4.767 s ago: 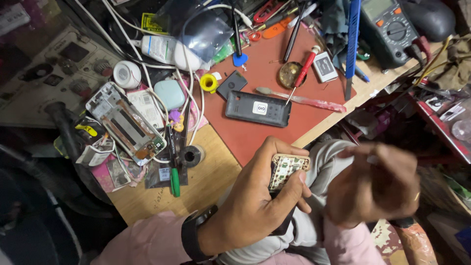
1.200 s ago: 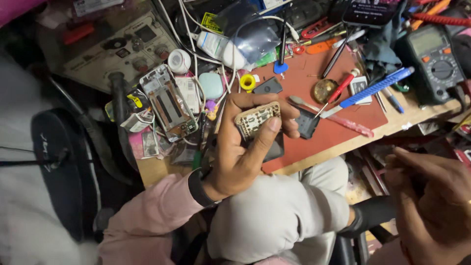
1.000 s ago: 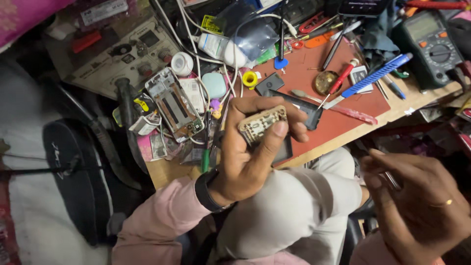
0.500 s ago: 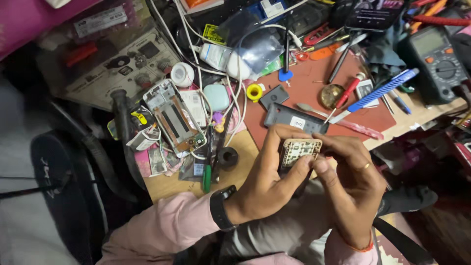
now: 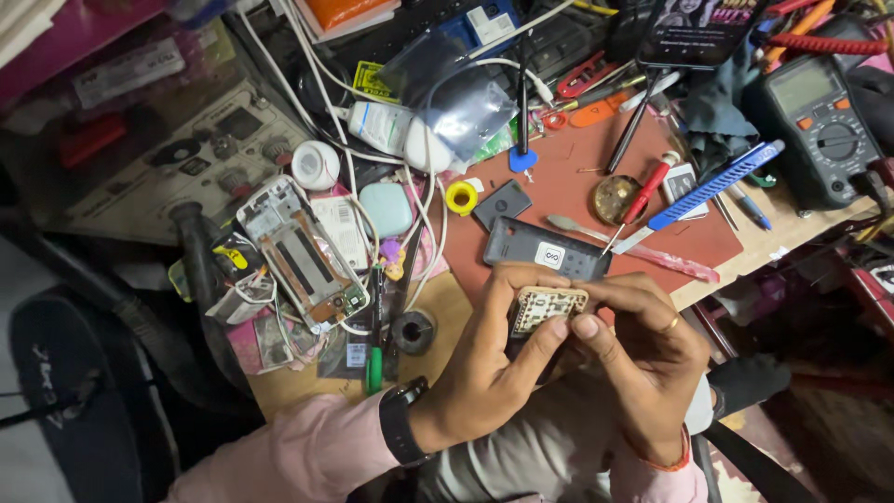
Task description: The person sits at a cluttered repair bench and repairs a small feature phone. They pry open the back cover, work on the internal board and battery compartment with a screwdriver, reattach the cover, then power the phone on and press keys to test the screen and keypad.
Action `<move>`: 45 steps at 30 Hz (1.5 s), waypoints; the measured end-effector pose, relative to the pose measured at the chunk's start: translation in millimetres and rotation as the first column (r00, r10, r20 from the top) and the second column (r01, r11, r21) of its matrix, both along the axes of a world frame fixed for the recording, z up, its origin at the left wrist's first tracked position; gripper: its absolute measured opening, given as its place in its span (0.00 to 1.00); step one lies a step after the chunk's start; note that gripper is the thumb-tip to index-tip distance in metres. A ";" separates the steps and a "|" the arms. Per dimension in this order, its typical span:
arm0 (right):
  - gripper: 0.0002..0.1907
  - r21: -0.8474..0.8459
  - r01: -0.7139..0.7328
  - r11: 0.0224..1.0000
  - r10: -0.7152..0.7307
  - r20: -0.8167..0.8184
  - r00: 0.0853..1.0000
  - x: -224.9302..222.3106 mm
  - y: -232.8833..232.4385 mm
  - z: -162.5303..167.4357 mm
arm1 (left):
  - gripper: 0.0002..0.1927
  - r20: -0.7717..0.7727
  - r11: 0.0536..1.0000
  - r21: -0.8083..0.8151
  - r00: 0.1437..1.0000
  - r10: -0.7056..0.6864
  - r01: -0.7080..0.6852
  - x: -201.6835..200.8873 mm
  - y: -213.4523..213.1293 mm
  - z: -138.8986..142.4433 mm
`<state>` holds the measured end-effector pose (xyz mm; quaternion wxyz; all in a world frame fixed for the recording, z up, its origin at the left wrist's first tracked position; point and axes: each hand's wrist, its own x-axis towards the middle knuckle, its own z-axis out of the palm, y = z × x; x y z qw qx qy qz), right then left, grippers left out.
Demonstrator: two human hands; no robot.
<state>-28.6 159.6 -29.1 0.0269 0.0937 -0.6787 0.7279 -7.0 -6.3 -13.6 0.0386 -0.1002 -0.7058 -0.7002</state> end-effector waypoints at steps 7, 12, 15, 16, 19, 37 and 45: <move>0.12 -0.070 0.082 0.994 -0.077 0.064 0.995 8.2 2.6 -5.6 | 0.14 0.045 0.999 0.026 0.998 -0.040 0.039 0.7 -3.1 12.9; 0.11 -0.151 0.223 0.963 -0.201 0.147 0.969 10.4 -0.1 -18.1 | 0.16 0.202 0.998 -0.002 0.978 -0.058 0.060 -2.0 -0.3 20.5; 0.12 -0.202 0.214 0.956 -0.199 0.091 0.976 12.0 4.0 -25.3 | 0.16 0.254 0.982 0.160 0.958 -0.136 0.097 -4.0 -1.7 22.0; 0.13 -0.198 0.205 0.959 -0.187 0.104 0.977 12.6 6.0 -27.3 | 0.16 0.262 0.982 0.164 0.956 -0.135 0.094 -3.7 -2.1 22.9; 0.16 -0.227 0.154 0.962 -0.131 0.111 0.985 12.8 11.5 -32.7 | 0.17 0.281 0.979 0.185 0.949 -0.140 0.089 -4.2 -3.8 25.4; 0.15 -0.217 0.032 0.976 -0.023 0.045 0.999 12.4 14.1 -36.1 | 0.20 0.292 0.997 0.049 0.953 -0.077 0.065 -4.3 -8.8 41.5; 0.10 -0.398 0.311 0.863 -0.368 -0.076 0.927 18.2 11.9 -34.0 | 0.32 0.127 0.976 0.216 0.990 -0.059 0.030 0.3 -6.8 24.1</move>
